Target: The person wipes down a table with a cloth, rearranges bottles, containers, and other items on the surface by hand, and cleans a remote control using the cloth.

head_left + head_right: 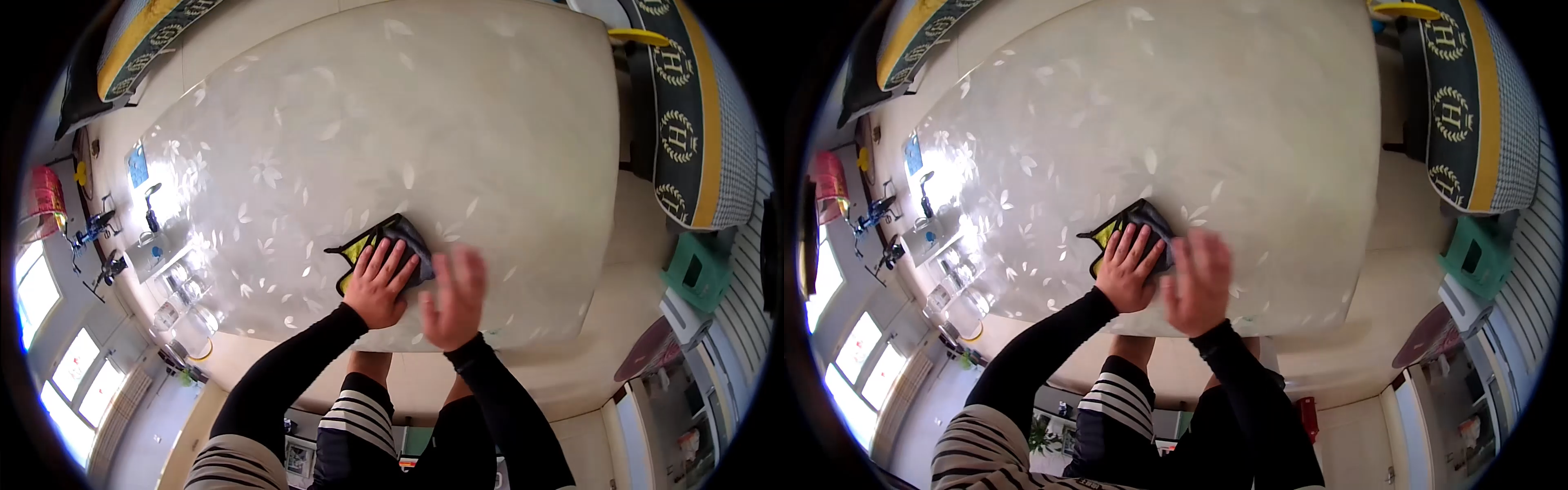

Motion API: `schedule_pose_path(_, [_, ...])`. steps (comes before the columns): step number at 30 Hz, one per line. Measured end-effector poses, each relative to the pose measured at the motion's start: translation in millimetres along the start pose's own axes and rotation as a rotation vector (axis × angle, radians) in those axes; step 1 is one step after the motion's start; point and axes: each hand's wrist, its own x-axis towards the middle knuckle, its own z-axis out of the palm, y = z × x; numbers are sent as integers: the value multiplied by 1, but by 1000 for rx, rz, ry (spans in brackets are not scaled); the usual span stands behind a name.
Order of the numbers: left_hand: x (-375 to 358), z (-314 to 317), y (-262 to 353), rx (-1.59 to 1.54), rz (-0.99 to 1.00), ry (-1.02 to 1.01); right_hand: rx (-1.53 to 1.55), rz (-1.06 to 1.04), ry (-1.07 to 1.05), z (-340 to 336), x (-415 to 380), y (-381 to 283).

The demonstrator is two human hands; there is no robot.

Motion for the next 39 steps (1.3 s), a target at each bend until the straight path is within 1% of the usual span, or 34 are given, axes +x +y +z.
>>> schedule_pose_path(1, [11, 11, 2, -8, 14, 62, 90, -47, -165, 1, 12, -4])
schedule_pose_path(2, [42, -1, 7, 51, 31, -27, 71, -147, -272, 1, 25, -1])
schedule_pose_path(3, [81, -5, 7, 83, 90, 2, 22, -179, -205, 4, 44, 9])
schedule_pose_path(4, [124, -11, 3, 143, 152, 91, -106, -162, -103, 1, 73, 22])
schedule_pose_path(5, [173, -19, 0, 80, 178, 199, -145, -153, -13, -8, 113, 37])
schedule_pose_path(6, [220, -27, -5, 38, 200, 311, -162, -192, 123, -16, 156, 57])
schedule_pose_path(7, [268, -26, -12, 51, 214, 446, -166, -291, 254, -22, 201, 84])
schedule_pose_path(8, [316, -25, -19, 266, 154, 418, -147, -314, 242, -37, 238, 107])
schedule_pose_path(9, [330, -28, 5, 233, 35, 373, 71, -125, -107, -60, 285, 136])
schedule_pose_path(11, [361, -42, 54, 189, -202, 285, 96, -90, -192, -110, 313, 129])
schedule_pose_path(12, [372, -47, 73, 174, -323, 239, 89, -149, 31, -91, 306, 141])
schedule_pose_path(13, [362, -38, 90, 172, -286, 262, -165, -29, -224, -92, 287, 147])
schedule_pose_path(14, [332, -19, 102, 167, -165, 285, -352, -255, 156, -78, 240, 146])
schedule_pose_path(15, [300, 3, 110, 152, -5, 294, -458, -141, 237, -73, 192, 129])
schedule_pose_path(16, [264, 18, 114, 128, 137, 268, -393, -21, 191, -72, 145, 117])
schedule_pose_path(17, [231, 30, 114, 115, 273, 223, -293, 66, 137, -68, 98, 110])
schedule_pose_path(18, [204, 37, 108, 89, 405, 173, -256, 147, 85, -64, 58, 97])
schedule_pose_path(19, [197, 31, 99, 7, 521, 78, -211, 227, 20, -57, 26, 85])
schedule_pose_path(20, [192, 26, 89, -79, 638, -25, -139, 253, -21, -54, 12, 75])
schedule_pose_path(21, [215, 14, 68, -74, 748, -175, -102, 262, 5, -51, 23, 71])
schedule_pose_path(22, [239, 0, 56, -170, 693, -229, -66, 273, 29, -49, 44, 70])
schedule_pose_path(23, [272, -13, 38, -204, 630, -257, -35, 179, 175, -45, 81, 73])
schedule_pose_path(24, [293, -6, 17, 5, 620, 105, -3, 75, 331, -42, 132, 83])
schedule_pose_path(25, [326, -19, 0, 0, 581, 327, -12, -20, 430, -44, 184, 99])
schedule_pose_path(26, [353, -33, -14, 33, 440, 455, -24, -165, 486, -48, 235, 116])
schedule_pose_path(28, [396, -49, -21, 113, 115, 589, -106, -300, 455, -51, 311, 135])
schedule_pose_path(30, [442, -49, -2, 156, -63, 646, -277, -259, 612, -79, 329, 125])
schedule_pose_path(31, [463, -43, 15, 160, -108, 640, -156, -224, 499, -107, 313, 122])
schedule_pose_path(32, [481, -38, 33, 158, -124, 625, 4, -342, 368, -132, 303, 137])
schedule_pose_path(33, [494, -33, 54, 149, -111, 600, 26, -530, 462, -143, 290, 153])
schedule_pose_path(35, [499, -20, 93, 119, -24, 543, 143, -558, 587, -152, 254, 181])
schedule_pose_path(36, [488, -11, 109, 99, 56, 499, 175, -233, 351, -160, 216, 186])
schedule_pose_path(37, [464, 2, 122, 85, 158, 447, 153, -271, 427, -155, 198, 206])
schedule_pose_path(39, [395, 14, 143, 71, 334, 352, 70, -151, 516, -153, 149, 212])
